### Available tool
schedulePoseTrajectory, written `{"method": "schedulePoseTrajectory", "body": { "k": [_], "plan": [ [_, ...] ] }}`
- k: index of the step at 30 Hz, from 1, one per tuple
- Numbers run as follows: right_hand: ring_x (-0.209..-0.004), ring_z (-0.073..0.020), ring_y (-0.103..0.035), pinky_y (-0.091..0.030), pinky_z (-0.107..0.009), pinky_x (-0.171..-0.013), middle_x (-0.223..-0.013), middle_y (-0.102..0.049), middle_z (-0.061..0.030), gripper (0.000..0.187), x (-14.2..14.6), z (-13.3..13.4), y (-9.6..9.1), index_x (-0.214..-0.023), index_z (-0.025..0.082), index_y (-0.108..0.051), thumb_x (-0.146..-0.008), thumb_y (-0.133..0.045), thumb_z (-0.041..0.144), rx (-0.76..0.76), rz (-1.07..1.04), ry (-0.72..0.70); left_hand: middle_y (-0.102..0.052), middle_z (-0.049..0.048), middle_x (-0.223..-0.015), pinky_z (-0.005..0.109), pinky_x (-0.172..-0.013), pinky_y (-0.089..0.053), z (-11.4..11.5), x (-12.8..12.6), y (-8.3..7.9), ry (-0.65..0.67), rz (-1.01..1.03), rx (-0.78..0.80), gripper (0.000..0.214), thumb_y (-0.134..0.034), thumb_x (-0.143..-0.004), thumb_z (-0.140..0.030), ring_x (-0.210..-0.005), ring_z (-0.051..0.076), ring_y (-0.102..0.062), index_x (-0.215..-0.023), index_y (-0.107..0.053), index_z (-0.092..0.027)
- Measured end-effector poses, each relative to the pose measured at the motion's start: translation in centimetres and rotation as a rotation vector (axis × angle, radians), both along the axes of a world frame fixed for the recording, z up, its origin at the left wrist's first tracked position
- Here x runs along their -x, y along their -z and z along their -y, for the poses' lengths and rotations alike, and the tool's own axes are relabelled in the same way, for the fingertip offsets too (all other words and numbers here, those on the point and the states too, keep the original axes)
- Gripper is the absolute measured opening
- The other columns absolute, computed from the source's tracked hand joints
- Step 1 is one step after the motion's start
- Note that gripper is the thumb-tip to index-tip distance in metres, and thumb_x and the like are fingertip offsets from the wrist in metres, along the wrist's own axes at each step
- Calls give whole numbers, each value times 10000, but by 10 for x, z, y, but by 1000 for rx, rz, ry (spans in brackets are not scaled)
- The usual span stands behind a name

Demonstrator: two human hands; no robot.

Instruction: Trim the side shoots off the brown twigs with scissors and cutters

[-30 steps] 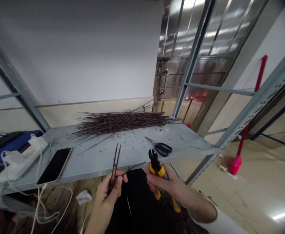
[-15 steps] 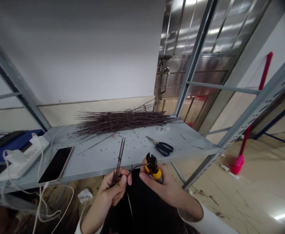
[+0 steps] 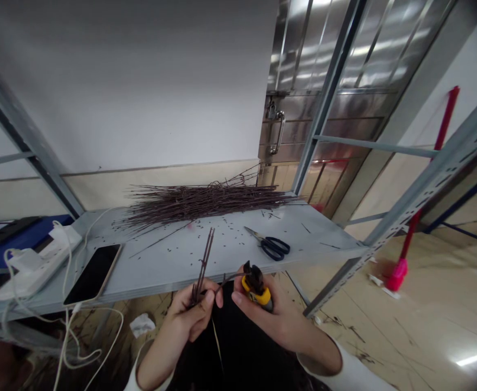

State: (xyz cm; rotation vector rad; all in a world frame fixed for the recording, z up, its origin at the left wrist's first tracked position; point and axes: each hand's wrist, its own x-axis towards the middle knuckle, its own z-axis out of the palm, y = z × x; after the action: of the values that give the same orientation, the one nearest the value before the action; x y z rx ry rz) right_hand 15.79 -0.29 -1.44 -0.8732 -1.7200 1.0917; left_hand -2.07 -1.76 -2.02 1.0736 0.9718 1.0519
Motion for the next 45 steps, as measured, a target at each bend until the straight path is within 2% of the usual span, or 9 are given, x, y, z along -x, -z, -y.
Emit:
{"method": "schedulePoseTrajectory", "body": {
  "k": [6,10,13,17,21,26,34,40,45],
  "plan": [
    [-544,-123,-407,-381,-227,-522,-580,-394,37,281,5,-3,2,-651,220,-480,-884,-503,375,-79,39,130,-276,-120,-420,191,-360,-85,-3,-2,3,43,-38,-15,401,-667,-743,-553,-357,28,-146,-709,-579,-163],
    [-504,-108,-354,-322,-217,-471,-546,-332,56,274,3,-17,5,-623,220,-399,-872,-476,307,-170,119,274,-254,-130,-396,196,-334,-78,-2,-7,7,73,-57,-29,432,-642,-734,-602,-329,35,-137,-709,-553,-180],
    [-520,-119,-386,-323,-226,-496,-573,-387,48,180,-3,-38,16,-653,225,-390,-807,-477,194,-375,225,469,-243,-128,-400,198,-348,-86,2,-15,9,-12,-114,-54,438,-606,-754,-619,-345,46,-146,-755,-572,-182],
    [-667,-198,-522,-400,-282,-625,-692,-557,-25,120,-19,-65,34,-739,220,-466,-725,-449,102,-644,473,667,-285,-98,-471,204,-380,-105,12,-15,5,-225,-204,-115,441,-593,-764,-619,-408,56,-190,-753,-591,-178],
    [-694,-223,-545,-416,-296,-634,-708,-585,-42,114,-38,-75,42,-769,218,-486,-728,-460,115,-670,571,673,-339,-73,-533,214,-394,-117,18,1,-1,-299,-291,-134,393,-588,-795,-572,-446,64,-204,-794,-603,-179],
    [-530,-147,-456,-353,-236,-512,-615,-468,25,104,-46,-66,39,-709,231,-424,-790,-481,197,-551,392,677,-239,-99,-494,213,-383,-104,11,8,-1,-186,-297,-119,398,-564,-811,-573,-427,66,-159,-819,-605,-177],
    [-517,-132,-400,-335,-233,-499,-579,-409,44,160,-41,-57,38,-690,228,-408,-822,-494,261,-462,286,640,-228,-117,-475,208,-397,-111,10,2,-1,-117,-191,-91,430,-585,-786,-597,-413,52,-149,-800,-585,-168],
    [-597,-152,-496,-404,-236,-560,-678,-513,9,61,-37,-47,30,-756,224,-453,-783,-482,177,-557,349,571,-231,-120,-442,206,-389,-85,10,5,1,-111,-138,-78,413,-607,-777,-586,-391,44,-136,-758,-575,-175],
    [-655,-181,-537,-430,-261,-590,-717,-555,-15,106,-34,-42,17,-807,226,-469,-763,-481,130,-703,396,562,-265,-116,-425,200,-378,-91,10,8,5,-91,-81,-63,395,-635,-767,-565,-374,37,-148,-779,-604,-171]
  ]
}}
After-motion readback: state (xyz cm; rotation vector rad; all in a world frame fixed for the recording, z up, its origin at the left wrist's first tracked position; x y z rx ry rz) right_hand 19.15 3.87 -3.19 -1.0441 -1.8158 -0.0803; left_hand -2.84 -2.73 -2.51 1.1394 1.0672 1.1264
